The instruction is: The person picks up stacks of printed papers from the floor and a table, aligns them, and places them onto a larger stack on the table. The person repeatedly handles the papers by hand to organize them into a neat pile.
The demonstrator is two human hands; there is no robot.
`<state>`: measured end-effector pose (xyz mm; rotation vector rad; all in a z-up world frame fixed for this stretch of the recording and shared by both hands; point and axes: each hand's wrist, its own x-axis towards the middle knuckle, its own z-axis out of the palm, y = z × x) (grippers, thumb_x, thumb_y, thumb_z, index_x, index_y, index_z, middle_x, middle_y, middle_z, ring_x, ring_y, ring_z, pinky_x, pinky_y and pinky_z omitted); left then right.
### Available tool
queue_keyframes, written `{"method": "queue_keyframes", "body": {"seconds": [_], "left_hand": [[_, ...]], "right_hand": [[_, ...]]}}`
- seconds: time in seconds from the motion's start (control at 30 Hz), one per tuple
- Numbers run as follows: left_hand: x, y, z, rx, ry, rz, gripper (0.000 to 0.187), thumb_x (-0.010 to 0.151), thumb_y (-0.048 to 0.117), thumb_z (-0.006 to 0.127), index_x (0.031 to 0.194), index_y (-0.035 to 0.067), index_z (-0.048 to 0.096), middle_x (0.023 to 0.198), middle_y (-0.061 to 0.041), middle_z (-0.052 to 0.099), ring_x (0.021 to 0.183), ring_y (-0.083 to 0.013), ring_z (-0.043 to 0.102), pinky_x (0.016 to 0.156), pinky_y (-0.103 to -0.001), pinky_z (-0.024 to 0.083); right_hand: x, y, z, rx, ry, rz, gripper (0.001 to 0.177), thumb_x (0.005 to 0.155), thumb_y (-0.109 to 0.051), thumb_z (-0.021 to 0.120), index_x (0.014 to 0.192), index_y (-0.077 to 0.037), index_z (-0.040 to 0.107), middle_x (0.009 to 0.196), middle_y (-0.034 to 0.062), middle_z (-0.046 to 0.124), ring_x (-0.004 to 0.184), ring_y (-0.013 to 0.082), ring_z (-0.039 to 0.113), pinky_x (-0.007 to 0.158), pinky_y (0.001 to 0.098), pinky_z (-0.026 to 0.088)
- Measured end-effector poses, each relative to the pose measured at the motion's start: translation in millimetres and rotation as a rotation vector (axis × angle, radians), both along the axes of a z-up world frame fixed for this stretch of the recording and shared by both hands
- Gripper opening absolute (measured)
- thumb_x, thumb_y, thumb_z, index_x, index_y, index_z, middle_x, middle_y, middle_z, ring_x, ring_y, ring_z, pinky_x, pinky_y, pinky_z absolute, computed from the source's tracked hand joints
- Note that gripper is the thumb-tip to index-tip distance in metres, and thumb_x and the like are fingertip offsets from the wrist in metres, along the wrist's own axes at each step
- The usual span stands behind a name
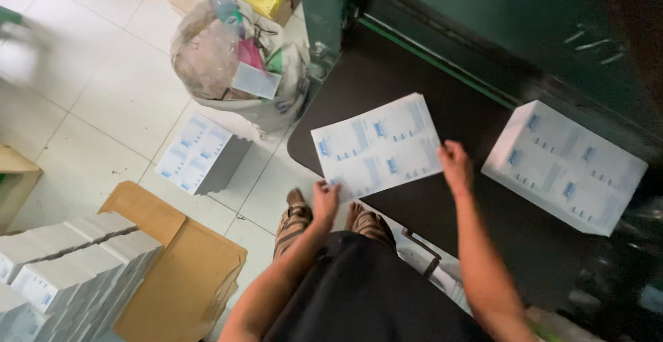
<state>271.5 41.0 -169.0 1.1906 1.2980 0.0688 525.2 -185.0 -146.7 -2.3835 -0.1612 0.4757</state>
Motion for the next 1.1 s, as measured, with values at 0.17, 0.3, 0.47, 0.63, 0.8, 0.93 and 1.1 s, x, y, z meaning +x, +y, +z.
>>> {"method": "queue_keyframes", "body": {"seconds": [0.17, 0.3, 0.47, 0.63, 0.8, 0.93, 1.1], "left_hand": [[-38.2, 72.2, -11.6, 0.132, 0.033, -0.163, 0.035, 0.087, 0.019, 0.075, 0.119, 0.009, 0.064, 0.094, -0.018, 0.071, 0.087, -0.0312, 0.069, 0.076, -0.044, 0.053], [-44.0, 138.5, -2.3, 0.089, 0.047, -0.359, 0.042, 0.080, 0.025, 0.075, 0.120, 0.019, 0.064, 0.085, -0.010, 0.074, 0.078, -0.0228, 0.069, 0.067, -0.036, 0.053], [-20.6, 193.8, 6.6, -0.197, 0.022, -0.515, 0.067, 0.077, 0.024, 0.075, 0.139, 0.014, 0.050, 0.096, -0.020, 0.073, 0.093, -0.0330, 0.070, 0.079, -0.048, 0.056], [26.8, 207.1, 34.1, -0.460, 0.111, -0.757, 0.077, 0.083, 0.049, 0.078, 0.140, 0.002, 0.056, 0.114, -0.024, 0.067, 0.108, -0.0406, 0.066, 0.089, -0.051, 0.054], [57.1, 201.9, 23.3, -0.318, 0.177, -0.864, 0.068, 0.086, 0.043, 0.081, 0.137, 0.006, 0.056, 0.111, -0.025, 0.070, 0.103, -0.0427, 0.071, 0.081, -0.050, 0.059], [60.9, 191.2, 29.6, 0.096, 0.033, -1.040, 0.038, 0.087, 0.037, 0.079, 0.115, 0.013, 0.070, 0.094, -0.016, 0.074, 0.094, -0.0373, 0.073, 0.078, -0.047, 0.059], [20.9, 160.3, 60.5, 0.299, -0.160, -0.812, 0.028, 0.091, 0.027, 0.075, 0.105, 0.010, 0.057, 0.088, -0.020, 0.067, 0.088, -0.0410, 0.069, 0.076, -0.049, 0.052]], "right_hand": [[-132.7, -11.4, 2.6, 0.063, 0.136, -0.262, 0.048, 0.103, -0.032, 0.061, 0.140, -0.001, 0.059, 0.136, 0.0291, 0.062, 0.128, 0.0462, 0.057, 0.107, 0.0574, 0.045], [-219.2, 9.3, 8.5, 0.116, 0.352, -0.448, 0.055, 0.104, -0.040, 0.059, 0.146, -0.004, 0.053, 0.144, 0.0262, 0.056, 0.135, 0.0434, 0.053, 0.111, 0.0541, 0.044], [-252.6, 44.6, 7.1, 0.117, 0.428, -0.599, 0.065, 0.099, -0.053, 0.066, 0.144, -0.009, 0.053, 0.147, 0.0236, 0.055, 0.139, 0.0427, 0.049, 0.112, 0.0529, 0.043], [-216.6, 64.0, 70.5, 0.199, 0.681, -0.631, 0.099, 0.090, -0.072, 0.065, 0.157, -0.004, 0.038, 0.164, 0.0251, 0.032, 0.148, 0.0402, 0.037, 0.112, 0.0526, 0.045], [-178.2, 92.4, 138.0, 0.108, 0.711, -0.634, 0.112, 0.079, -0.072, 0.071, 0.160, -0.003, 0.035, 0.165, 0.0243, 0.029, 0.150, 0.0406, 0.033, 0.119, 0.0539, 0.035], [-157.8, 65.7, 74.5, 0.242, 0.407, -0.414, 0.080, 0.088, -0.029, 0.080, 0.156, -0.005, 0.044, 0.153, 0.0245, 0.049, 0.144, 0.0393, 0.042, 0.114, 0.0520, 0.040], [-150.0, 70.4, 128.0, 0.117, 0.273, -0.364, 0.072, 0.092, -0.026, 0.073, 0.153, -0.004, 0.041, 0.145, 0.0272, 0.055, 0.137, 0.0420, 0.049, 0.109, 0.0552, 0.044]]}}
